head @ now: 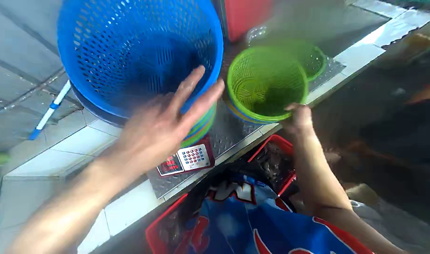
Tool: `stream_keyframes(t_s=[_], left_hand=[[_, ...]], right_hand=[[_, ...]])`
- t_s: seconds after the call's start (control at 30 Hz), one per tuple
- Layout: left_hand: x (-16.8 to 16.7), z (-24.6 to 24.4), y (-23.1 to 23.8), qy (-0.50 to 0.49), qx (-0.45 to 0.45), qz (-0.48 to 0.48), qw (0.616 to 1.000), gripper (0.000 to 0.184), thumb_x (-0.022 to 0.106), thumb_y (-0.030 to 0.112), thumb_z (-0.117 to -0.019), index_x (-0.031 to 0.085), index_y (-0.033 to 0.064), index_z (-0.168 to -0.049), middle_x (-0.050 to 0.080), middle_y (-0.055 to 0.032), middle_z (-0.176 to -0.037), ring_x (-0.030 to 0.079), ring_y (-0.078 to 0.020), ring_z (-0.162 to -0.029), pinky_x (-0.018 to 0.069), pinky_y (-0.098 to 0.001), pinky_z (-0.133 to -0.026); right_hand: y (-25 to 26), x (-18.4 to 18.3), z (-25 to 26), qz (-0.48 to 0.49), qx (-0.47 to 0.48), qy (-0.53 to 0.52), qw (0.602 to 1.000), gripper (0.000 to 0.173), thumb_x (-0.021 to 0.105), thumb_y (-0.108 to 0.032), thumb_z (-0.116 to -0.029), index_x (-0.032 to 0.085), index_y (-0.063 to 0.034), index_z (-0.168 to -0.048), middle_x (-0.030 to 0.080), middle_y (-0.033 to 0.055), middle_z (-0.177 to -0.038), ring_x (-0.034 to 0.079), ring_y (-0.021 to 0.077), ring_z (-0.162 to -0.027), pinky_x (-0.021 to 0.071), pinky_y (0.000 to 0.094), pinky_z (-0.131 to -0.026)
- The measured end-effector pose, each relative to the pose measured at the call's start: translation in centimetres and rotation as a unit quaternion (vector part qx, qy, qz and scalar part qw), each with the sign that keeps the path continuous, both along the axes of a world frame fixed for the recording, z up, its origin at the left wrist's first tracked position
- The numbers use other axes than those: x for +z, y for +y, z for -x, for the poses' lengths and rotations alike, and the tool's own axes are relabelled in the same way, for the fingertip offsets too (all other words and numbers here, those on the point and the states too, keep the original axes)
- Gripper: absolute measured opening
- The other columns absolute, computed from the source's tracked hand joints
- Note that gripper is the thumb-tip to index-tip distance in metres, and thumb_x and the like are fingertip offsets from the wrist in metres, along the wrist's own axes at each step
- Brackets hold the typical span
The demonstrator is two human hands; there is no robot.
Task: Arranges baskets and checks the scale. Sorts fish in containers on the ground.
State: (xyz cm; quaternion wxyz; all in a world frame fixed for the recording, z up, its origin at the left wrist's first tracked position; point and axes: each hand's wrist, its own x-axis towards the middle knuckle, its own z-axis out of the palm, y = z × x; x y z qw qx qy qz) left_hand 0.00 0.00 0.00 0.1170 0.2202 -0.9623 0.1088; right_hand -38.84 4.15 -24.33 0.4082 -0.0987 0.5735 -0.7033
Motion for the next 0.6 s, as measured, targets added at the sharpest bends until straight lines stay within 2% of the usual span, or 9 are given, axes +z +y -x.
stream_keyframes(t_s=[0.03, 0.07, 0.13, 0.2, 0.27, 0.33, 0.43, 0.53, 0.6], left_hand=[[0.7, -1.5, 0.4, -0.010, -0.001, 0.018, 1.000, 0.067, 0.057, 0.026, -0.1028, 0.029, 0.0213, -0.163, 0.048, -0.0191, -0.153, 0.070, -0.0344, -0.094, 0.0570, -0.0501, -0.072], [1.1, -2.8, 0.7, 0.002, -0.003, 0.034, 0.999, 0.056, 0.057, 0.033, -0.1022, 0.045, 0.0155, -0.154, 0.065, -0.0173, -0.125, 0.069, -0.0338, -0.087, 0.0556, -0.0508, -0.070], [0.7, -5.0, 0.5, 0.031, 0.008, 0.026, 0.999, 0.053, 0.059, 0.053, -0.0978, 0.069, 0.0081, -0.123, 0.070, -0.0116, -0.086, 0.068, -0.0294, -0.076, 0.0537, -0.0479, -0.068], [-1.7, -6.6, -0.8, 0.060, 0.022, -0.006, 0.998, 0.069, 0.057, 0.072, -0.0893, 0.073, 0.0072, -0.103, 0.068, -0.0082, -0.074, 0.067, -0.0239, -0.070, 0.0537, -0.0445, -0.063], [-5.0, -8.0, -1.5, 0.114, 0.022, -0.049, 0.992, 0.074, 0.050, 0.079, -0.0882, 0.075, 0.0097, -0.099, 0.069, -0.0056, -0.077, 0.067, -0.0200, -0.073, 0.0548, -0.0417, -0.065], [-6.8, -8.9, -1.0, 0.229, 0.018, -0.028, 0.973, 0.074, 0.047, 0.076, -0.0910, 0.076, 0.0098, -0.106, 0.073, -0.0078, -0.091, 0.068, -0.0218, -0.089, 0.0546, -0.0436, -0.078], [-9.4, -11.2, 0.9, 0.474, 0.057, 0.022, 0.879, 0.057, 0.043, 0.054, -0.1033, 0.063, 0.0078, -0.129, 0.066, -0.0105, -0.131, 0.060, -0.0284, -0.126, 0.0476, -0.0502, -0.107], [-14.6, -12.4, 2.2, 0.668, 0.130, 0.017, 0.732, 0.039, 0.039, 0.037, -0.1104, 0.044, 0.0058, -0.134, 0.063, -0.0055, -0.128, 0.061, -0.0201, -0.119, 0.0520, -0.0410, -0.099], [-20.8, -12.8, 3.2, 0.695, 0.222, -0.026, 0.683, 0.037, 0.039, 0.029, -0.1111, 0.041, 0.0026, -0.137, 0.063, -0.0029, -0.123, 0.063, -0.0122, -0.106, 0.0551, -0.0343, -0.090]], right_hand=[[-1.5, -1.3, 0.1, -0.037, 0.012, -0.001, 0.999, 0.040, 0.063, -0.013, -0.0811, 0.057, -0.0079, -0.121, 0.069, 0.0112, -0.105, 0.070, 0.0249, -0.087, 0.0603, 0.0502, -0.068], [-2.7, -2.7, 0.2, -0.070, 0.032, -0.002, 0.997, 0.044, 0.065, -0.017, -0.0828, 0.057, -0.0076, -0.125, 0.068, 0.0130, -0.108, 0.069, 0.0275, -0.090, 0.0600, 0.0524, -0.069], [-4.8, -4.7, 0.2, -0.123, 0.054, 0.002, 0.991, 0.051, 0.066, -0.025, -0.0876, 0.053, -0.0090, -0.135, 0.067, 0.0160, -0.115, 0.069, 0.0320, -0.096, 0.0600, 0.0559, -0.071], [-6.1, -5.4, 0.3, -0.179, 0.039, 0.056, 0.982, 0.067, 0.070, -0.038, -0.0879, 0.046, -0.0111, -0.145, 0.063, 0.0175, -0.128, 0.066, 0.0346, -0.109, 0.0580, 0.0584, -0.080], [-6.1, -5.3, -0.4, -0.209, -0.001, 0.227, 0.951, 0.102, 0.073, -0.057, -0.0864, 0.023, -0.0066, -0.160, 0.044, 0.0212, -0.154, 0.050, 0.0363, -0.137, 0.0477, 0.0590, -0.106], [-5.4, -3.9, -2.0, -0.113, -0.071, 0.438, 0.889, 0.103, 0.064, -0.059, -0.0939, 0.015, 0.0020, -0.161, 0.020, 0.0278, -0.167, 0.026, 0.0412, -0.153, 0.0285, 0.0600, -0.121], [-4.9, -1.9, -4.2, 0.165, -0.074, 0.597, 0.782, 0.058, 0.055, -0.032, -0.1053, 0.041, 0.0060, -0.147, 0.048, 0.0234, -0.149, 0.049, 0.0296, -0.139, 0.0462, 0.0466, -0.112], [-2.6, -4.6, -8.5, 0.269, 0.145, 0.611, 0.730, 0.035, 0.053, -0.030, -0.1020, 0.066, -0.0001, -0.114, 0.072, 0.0133, -0.108, 0.069, 0.0230, -0.102, 0.0584, 0.0449, -0.089], [-1.1, -7.9, -12.0, 0.185, 0.329, 0.562, 0.736, 0.060, 0.071, -0.043, -0.0922, 0.061, 0.0007, -0.131, 0.071, 0.0139, -0.118, 0.069, 0.0223, -0.107, 0.0587, 0.0436, -0.094]])
